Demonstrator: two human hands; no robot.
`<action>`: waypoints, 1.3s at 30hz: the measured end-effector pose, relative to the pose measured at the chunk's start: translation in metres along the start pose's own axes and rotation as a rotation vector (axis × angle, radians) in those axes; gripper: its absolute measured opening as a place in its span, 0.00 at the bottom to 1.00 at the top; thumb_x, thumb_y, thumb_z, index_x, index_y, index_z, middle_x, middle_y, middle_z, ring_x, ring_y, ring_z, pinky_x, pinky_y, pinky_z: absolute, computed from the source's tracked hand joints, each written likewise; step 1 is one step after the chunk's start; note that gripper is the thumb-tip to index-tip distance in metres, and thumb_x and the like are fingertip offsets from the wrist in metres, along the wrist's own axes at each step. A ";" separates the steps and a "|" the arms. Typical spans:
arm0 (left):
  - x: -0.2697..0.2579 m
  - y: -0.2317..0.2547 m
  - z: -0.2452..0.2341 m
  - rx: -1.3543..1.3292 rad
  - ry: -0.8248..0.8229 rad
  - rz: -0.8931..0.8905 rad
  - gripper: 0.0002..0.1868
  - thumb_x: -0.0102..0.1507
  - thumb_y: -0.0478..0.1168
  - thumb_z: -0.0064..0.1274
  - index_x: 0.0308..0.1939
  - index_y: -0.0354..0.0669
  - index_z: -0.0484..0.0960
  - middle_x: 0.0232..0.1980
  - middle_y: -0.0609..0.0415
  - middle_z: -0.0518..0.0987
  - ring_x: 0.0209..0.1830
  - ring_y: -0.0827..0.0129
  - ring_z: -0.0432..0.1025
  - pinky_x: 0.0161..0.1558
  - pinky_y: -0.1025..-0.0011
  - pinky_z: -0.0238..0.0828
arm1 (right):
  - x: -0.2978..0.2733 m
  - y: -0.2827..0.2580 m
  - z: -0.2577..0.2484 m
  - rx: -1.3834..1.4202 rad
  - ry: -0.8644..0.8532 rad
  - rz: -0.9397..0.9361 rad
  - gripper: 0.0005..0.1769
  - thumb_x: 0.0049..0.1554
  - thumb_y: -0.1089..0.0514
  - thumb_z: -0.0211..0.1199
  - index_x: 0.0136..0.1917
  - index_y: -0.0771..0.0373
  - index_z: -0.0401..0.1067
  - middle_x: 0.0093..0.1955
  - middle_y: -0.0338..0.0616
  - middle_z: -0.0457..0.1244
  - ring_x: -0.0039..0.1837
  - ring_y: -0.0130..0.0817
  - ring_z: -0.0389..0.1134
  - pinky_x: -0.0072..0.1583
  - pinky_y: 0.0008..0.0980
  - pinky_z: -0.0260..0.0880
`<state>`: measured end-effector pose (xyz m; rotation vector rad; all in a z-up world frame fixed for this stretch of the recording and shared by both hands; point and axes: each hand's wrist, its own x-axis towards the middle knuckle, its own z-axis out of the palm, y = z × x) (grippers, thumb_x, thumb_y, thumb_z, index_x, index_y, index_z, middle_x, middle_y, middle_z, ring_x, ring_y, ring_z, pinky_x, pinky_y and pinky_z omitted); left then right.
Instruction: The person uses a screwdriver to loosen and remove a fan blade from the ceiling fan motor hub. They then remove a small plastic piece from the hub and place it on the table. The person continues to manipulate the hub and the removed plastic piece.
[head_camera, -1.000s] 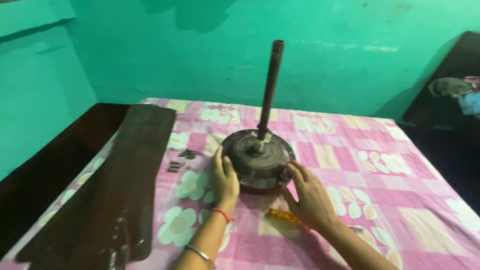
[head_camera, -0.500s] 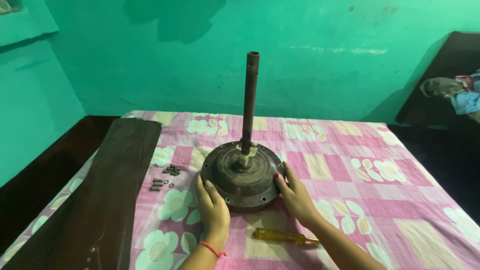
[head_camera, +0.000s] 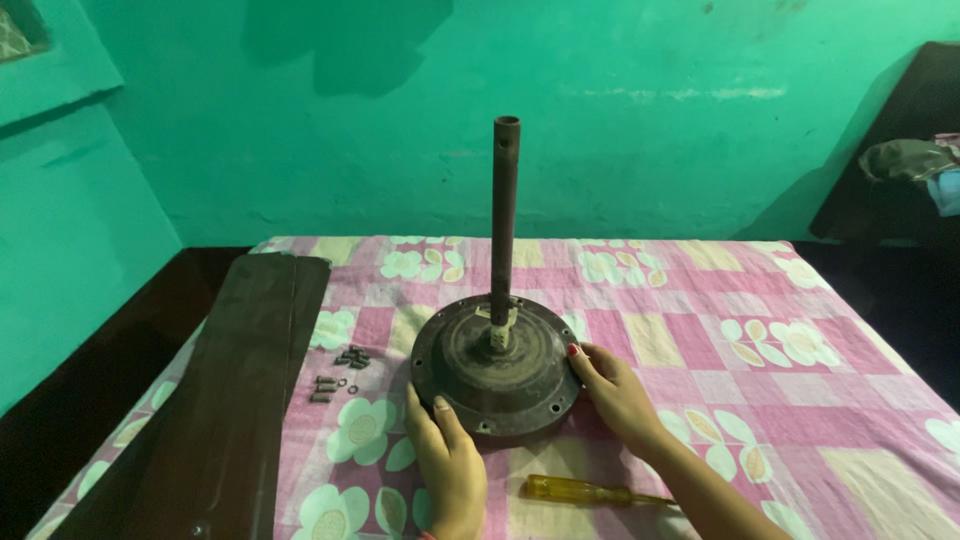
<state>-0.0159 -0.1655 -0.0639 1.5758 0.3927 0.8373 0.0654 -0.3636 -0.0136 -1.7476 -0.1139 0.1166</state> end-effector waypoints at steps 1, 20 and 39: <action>0.002 -0.002 0.000 0.029 0.000 0.011 0.31 0.72 0.45 0.36 0.74 0.28 0.57 0.76 0.32 0.61 0.76 0.46 0.57 0.72 0.58 0.53 | -0.002 -0.001 -0.005 -0.079 0.008 0.026 0.30 0.63 0.42 0.53 0.67 0.66 0.71 0.54 0.47 0.72 0.52 0.32 0.72 0.54 0.33 0.72; 0.030 -0.003 -0.014 0.074 -0.094 0.103 0.28 0.72 0.44 0.35 0.72 0.29 0.63 0.71 0.32 0.69 0.71 0.44 0.64 0.69 0.57 0.59 | -0.109 -0.072 -0.063 -0.948 -0.100 -0.200 0.15 0.53 0.60 0.69 0.55 0.50 0.79 0.50 0.32 0.71 0.41 0.33 0.71 0.42 0.31 0.77; 0.039 0.088 0.005 0.352 -0.362 0.418 0.23 0.66 0.49 0.51 0.63 0.45 0.76 0.58 0.50 0.83 0.61 0.53 0.75 0.72 0.40 0.49 | -0.046 0.007 -0.072 0.255 0.049 -0.194 0.10 0.55 0.64 0.67 0.50 0.71 0.76 0.48 0.56 0.73 0.52 0.42 0.76 0.56 0.38 0.78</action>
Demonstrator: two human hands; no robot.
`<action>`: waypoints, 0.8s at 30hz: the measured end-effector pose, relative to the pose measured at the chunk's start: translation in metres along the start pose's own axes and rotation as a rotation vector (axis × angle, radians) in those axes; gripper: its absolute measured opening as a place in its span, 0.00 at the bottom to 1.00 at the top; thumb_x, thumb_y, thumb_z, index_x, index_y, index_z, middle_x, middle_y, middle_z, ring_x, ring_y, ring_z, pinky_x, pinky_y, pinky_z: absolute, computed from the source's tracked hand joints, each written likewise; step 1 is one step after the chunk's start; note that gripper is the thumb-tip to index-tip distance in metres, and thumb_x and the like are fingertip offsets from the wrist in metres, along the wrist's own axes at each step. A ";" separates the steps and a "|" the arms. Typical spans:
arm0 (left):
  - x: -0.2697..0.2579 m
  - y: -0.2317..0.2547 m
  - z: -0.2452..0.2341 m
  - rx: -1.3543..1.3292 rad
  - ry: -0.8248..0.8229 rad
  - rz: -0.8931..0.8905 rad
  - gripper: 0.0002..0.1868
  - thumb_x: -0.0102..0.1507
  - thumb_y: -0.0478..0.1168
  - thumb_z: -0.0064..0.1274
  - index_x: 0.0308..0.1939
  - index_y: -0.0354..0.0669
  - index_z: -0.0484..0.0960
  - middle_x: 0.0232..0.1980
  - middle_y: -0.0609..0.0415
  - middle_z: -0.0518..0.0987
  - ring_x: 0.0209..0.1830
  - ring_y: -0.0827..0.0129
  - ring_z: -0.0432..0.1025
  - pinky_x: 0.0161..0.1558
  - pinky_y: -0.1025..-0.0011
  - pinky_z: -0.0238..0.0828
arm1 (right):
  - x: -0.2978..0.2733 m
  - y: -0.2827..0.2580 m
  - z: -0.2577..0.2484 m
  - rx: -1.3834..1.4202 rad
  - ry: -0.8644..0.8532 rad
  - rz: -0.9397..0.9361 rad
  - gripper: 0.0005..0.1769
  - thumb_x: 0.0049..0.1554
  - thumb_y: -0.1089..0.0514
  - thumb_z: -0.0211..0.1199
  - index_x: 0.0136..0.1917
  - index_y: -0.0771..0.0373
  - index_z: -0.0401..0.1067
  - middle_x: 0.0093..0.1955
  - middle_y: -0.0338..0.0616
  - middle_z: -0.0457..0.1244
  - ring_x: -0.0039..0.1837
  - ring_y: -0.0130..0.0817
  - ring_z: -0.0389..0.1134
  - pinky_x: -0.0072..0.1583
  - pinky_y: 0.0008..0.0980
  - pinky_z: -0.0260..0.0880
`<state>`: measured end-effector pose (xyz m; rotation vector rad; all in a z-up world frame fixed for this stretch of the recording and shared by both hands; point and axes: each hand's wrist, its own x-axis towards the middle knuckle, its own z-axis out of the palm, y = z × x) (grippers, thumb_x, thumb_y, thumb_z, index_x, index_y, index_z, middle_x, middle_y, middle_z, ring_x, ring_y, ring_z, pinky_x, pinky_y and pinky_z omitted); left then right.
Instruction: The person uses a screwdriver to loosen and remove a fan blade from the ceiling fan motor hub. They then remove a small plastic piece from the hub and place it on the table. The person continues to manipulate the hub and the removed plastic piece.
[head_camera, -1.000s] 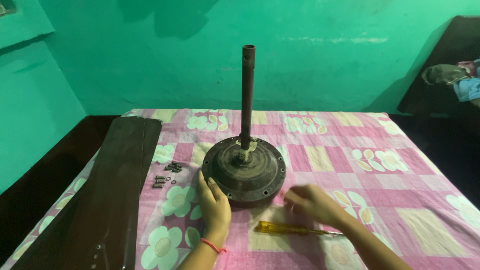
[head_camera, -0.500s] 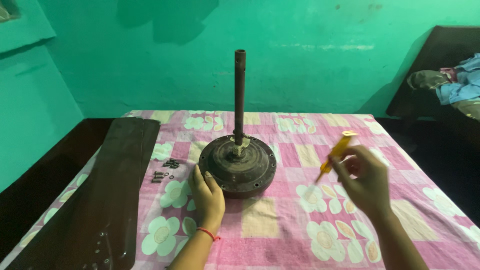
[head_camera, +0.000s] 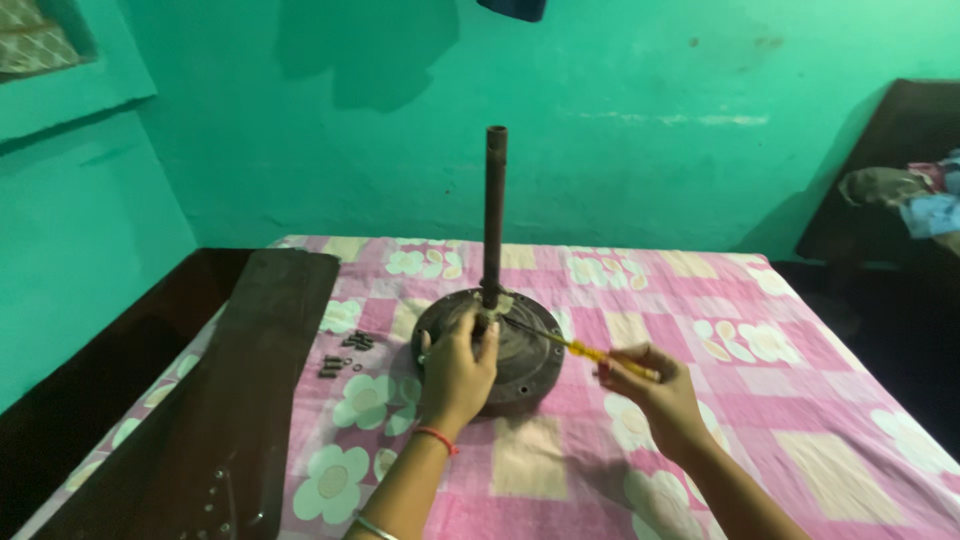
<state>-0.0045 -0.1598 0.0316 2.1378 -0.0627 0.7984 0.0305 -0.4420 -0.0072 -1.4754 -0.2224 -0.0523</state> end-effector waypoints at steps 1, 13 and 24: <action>0.005 0.001 0.002 0.024 0.000 0.009 0.23 0.66 0.50 0.51 0.62 0.45 0.76 0.58 0.50 0.82 0.61 0.53 0.74 0.71 0.37 0.46 | -0.001 0.001 0.001 -0.148 -0.014 -0.009 0.11 0.55 0.64 0.67 0.51 0.72 0.78 0.47 0.56 0.73 0.50 0.41 0.76 0.55 0.38 0.80; 0.029 -0.034 0.007 -0.102 -0.141 0.119 0.19 0.70 0.51 0.43 0.60 0.51 0.80 0.53 0.53 0.85 0.57 0.59 0.77 0.72 0.47 0.47 | -0.029 -0.019 0.008 -0.416 -0.041 0.204 0.18 0.58 0.52 0.61 0.57 0.63 0.80 0.33 0.37 0.63 0.32 0.23 0.54 0.34 0.28 0.55; 0.024 -0.021 0.002 -0.116 -0.093 0.056 0.17 0.68 0.51 0.49 0.56 0.52 0.84 0.45 0.54 0.88 0.44 0.59 0.81 0.74 0.49 0.52 | -0.059 -0.005 0.040 -0.699 0.185 -0.019 0.17 0.57 0.50 0.66 0.42 0.68 0.75 0.28 0.42 0.60 0.33 0.25 0.56 0.36 0.29 0.58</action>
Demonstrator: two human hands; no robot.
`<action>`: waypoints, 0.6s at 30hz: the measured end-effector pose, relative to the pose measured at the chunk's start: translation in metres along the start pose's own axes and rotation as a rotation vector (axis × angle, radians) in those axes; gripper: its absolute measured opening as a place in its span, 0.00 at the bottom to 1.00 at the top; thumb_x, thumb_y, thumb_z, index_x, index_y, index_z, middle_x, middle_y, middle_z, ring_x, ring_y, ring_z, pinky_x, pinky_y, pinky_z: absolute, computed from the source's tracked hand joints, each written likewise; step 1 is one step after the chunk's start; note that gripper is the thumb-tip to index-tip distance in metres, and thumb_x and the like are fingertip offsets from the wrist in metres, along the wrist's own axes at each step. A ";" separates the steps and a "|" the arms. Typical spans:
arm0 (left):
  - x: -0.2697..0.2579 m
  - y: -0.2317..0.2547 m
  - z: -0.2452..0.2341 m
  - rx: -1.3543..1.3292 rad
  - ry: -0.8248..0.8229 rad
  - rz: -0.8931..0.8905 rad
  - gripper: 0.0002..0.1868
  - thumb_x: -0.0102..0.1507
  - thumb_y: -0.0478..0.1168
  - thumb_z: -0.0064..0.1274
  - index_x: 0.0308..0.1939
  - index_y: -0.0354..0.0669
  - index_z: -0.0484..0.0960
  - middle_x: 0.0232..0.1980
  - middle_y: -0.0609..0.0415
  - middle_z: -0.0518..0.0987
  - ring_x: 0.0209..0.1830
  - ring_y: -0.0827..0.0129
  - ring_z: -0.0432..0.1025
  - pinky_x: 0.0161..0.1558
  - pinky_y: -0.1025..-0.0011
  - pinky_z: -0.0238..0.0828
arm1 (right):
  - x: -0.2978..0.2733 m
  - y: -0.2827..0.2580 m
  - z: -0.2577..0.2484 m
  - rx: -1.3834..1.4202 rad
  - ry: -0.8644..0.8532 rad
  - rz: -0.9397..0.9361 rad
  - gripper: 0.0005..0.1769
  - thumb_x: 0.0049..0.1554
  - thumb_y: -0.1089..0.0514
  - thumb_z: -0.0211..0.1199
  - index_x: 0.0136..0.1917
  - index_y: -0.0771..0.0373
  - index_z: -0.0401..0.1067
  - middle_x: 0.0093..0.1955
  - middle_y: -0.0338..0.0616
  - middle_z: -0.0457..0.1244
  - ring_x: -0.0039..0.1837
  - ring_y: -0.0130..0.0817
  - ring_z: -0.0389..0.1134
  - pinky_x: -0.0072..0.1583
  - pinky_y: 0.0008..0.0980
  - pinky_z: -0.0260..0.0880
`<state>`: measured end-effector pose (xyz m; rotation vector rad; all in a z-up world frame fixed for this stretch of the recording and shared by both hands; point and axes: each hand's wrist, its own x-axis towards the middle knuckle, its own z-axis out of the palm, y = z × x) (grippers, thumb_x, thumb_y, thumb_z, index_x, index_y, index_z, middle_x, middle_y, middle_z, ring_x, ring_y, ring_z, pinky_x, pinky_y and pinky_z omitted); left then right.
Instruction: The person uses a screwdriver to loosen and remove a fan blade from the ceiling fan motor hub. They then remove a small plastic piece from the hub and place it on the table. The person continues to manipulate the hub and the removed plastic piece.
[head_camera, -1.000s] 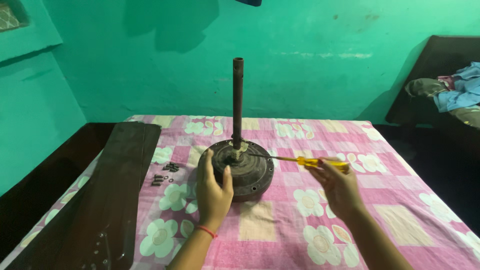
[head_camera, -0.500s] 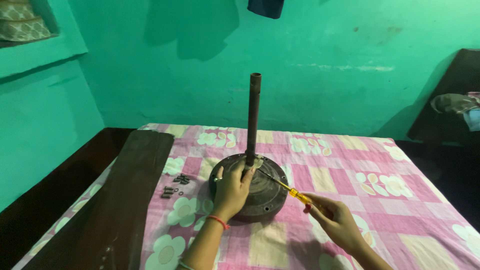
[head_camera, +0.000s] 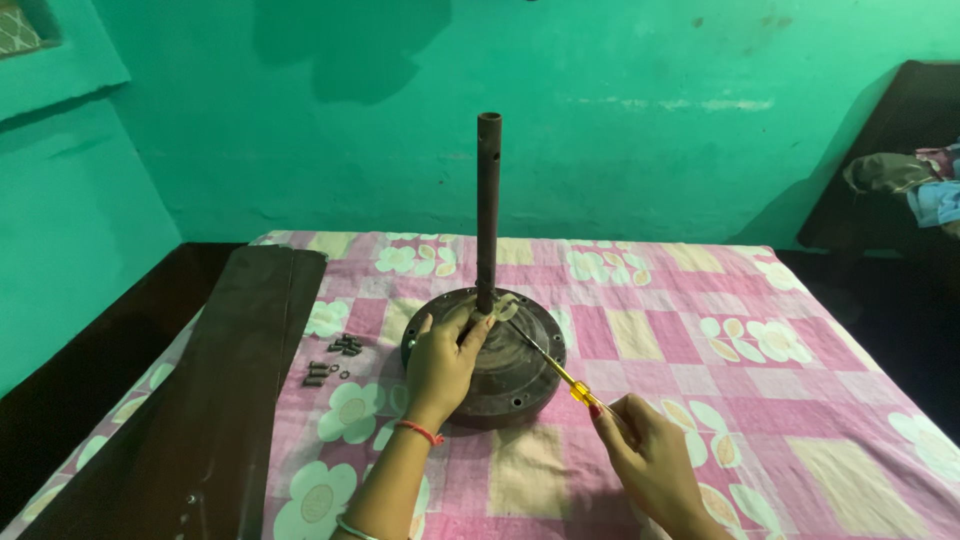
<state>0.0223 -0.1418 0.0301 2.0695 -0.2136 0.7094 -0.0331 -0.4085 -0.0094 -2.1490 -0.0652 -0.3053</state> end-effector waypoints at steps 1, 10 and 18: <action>-0.001 0.002 -0.001 0.022 -0.013 -0.034 0.17 0.67 0.52 0.50 0.55 0.53 0.85 0.44 0.53 0.88 0.43 0.58 0.81 0.75 0.50 0.52 | -0.001 0.002 0.000 -0.016 0.005 -0.022 0.17 0.56 0.50 0.67 0.41 0.68 0.75 0.28 0.42 0.63 0.33 0.24 0.58 0.37 0.28 0.60; -0.004 0.005 -0.002 -0.019 0.047 0.051 0.16 0.67 0.52 0.50 0.52 0.53 0.86 0.50 0.54 0.87 0.49 0.59 0.80 0.72 0.48 0.51 | -0.002 0.014 -0.006 0.271 -0.050 0.033 0.18 0.56 0.61 0.68 0.59 0.65 0.73 0.38 0.51 0.69 0.36 0.27 0.60 0.37 0.30 0.57; -0.005 -0.006 0.000 -0.012 0.021 0.054 0.19 0.69 0.51 0.45 0.58 0.51 0.82 0.51 0.53 0.86 0.53 0.57 0.79 0.73 0.49 0.51 | -0.001 0.018 0.018 0.562 -0.055 -0.036 0.16 0.57 0.66 0.68 0.59 0.72 0.79 0.35 0.45 0.67 0.31 0.20 0.58 0.32 0.23 0.56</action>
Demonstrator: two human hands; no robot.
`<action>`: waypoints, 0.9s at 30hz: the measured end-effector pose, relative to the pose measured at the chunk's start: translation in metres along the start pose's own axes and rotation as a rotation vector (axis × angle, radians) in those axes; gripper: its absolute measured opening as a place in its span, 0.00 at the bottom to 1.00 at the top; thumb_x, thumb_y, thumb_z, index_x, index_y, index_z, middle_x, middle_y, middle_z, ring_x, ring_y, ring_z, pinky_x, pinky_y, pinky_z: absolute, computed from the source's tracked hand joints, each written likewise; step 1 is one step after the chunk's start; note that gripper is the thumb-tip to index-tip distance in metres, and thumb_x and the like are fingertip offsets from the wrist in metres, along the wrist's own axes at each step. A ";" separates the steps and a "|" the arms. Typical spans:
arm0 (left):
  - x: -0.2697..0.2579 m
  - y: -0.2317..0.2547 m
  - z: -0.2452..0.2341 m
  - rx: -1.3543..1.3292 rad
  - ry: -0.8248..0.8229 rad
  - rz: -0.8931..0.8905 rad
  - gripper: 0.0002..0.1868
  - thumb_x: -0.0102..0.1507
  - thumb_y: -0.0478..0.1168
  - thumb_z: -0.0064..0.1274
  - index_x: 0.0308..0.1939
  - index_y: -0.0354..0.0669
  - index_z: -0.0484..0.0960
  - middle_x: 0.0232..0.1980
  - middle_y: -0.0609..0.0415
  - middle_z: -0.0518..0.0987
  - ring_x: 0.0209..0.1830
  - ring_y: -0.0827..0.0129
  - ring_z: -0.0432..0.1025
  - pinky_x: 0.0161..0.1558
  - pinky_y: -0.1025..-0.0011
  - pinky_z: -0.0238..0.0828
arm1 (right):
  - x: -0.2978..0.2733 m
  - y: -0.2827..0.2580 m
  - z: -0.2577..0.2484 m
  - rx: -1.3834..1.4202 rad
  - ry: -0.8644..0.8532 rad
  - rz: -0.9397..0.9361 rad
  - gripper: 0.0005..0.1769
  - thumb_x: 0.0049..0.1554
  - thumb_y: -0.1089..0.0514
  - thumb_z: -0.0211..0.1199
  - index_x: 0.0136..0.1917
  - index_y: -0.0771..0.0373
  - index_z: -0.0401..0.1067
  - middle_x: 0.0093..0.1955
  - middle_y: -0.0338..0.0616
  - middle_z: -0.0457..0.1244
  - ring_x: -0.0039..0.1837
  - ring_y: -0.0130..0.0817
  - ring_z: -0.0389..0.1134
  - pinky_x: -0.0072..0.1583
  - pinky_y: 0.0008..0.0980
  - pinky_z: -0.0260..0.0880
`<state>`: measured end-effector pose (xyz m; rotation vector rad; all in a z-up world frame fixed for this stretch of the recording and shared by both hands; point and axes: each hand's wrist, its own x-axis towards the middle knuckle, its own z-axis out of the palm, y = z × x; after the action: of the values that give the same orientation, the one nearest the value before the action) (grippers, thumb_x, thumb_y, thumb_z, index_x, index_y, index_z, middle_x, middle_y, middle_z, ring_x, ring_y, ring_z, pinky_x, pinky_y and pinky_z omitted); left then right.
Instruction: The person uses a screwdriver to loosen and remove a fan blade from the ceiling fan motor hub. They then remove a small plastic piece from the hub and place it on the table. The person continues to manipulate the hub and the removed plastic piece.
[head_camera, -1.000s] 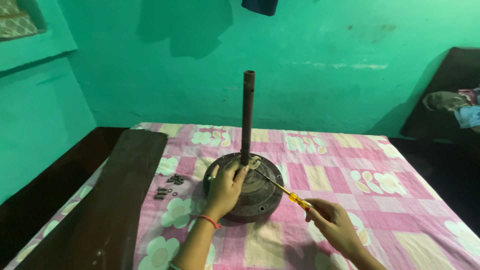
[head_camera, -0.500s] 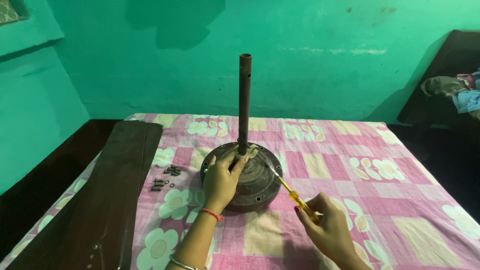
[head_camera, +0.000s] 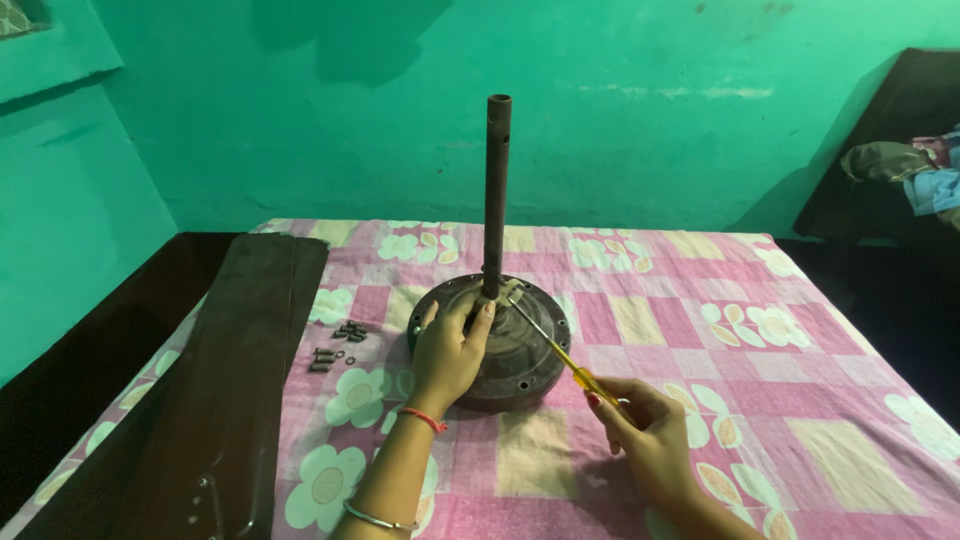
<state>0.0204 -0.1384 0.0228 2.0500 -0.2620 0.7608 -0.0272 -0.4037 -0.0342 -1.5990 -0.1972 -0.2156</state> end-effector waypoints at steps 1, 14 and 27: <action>-0.001 0.000 0.000 0.002 -0.001 -0.002 0.19 0.70 0.52 0.45 0.58 0.51 0.82 0.52 0.53 0.86 0.53 0.57 0.79 0.73 0.50 0.52 | 0.001 0.001 0.002 0.064 -0.007 -0.018 0.16 0.56 0.67 0.67 0.58 0.72 0.79 0.38 0.45 0.70 0.31 0.20 0.59 0.32 0.23 0.58; -0.003 0.005 0.002 0.042 0.019 0.000 0.21 0.71 0.52 0.43 0.60 0.50 0.81 0.55 0.52 0.85 0.57 0.57 0.77 0.74 0.51 0.50 | -0.003 -0.011 0.003 0.095 -0.085 0.120 0.19 0.60 0.60 0.60 0.62 0.67 0.79 0.45 0.49 0.75 0.28 0.20 0.55 0.30 0.22 0.56; -0.005 0.008 0.000 0.067 0.011 -0.016 0.21 0.71 0.54 0.41 0.61 0.51 0.80 0.53 0.51 0.85 0.55 0.57 0.78 0.73 0.52 0.51 | -0.002 -0.010 0.003 0.108 -0.097 0.119 0.19 0.61 0.58 0.60 0.63 0.67 0.79 0.45 0.46 0.74 0.28 0.18 0.53 0.30 0.21 0.54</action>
<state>0.0134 -0.1434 0.0249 2.1075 -0.2161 0.7799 -0.0319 -0.4005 -0.0248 -1.5092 -0.1844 -0.0349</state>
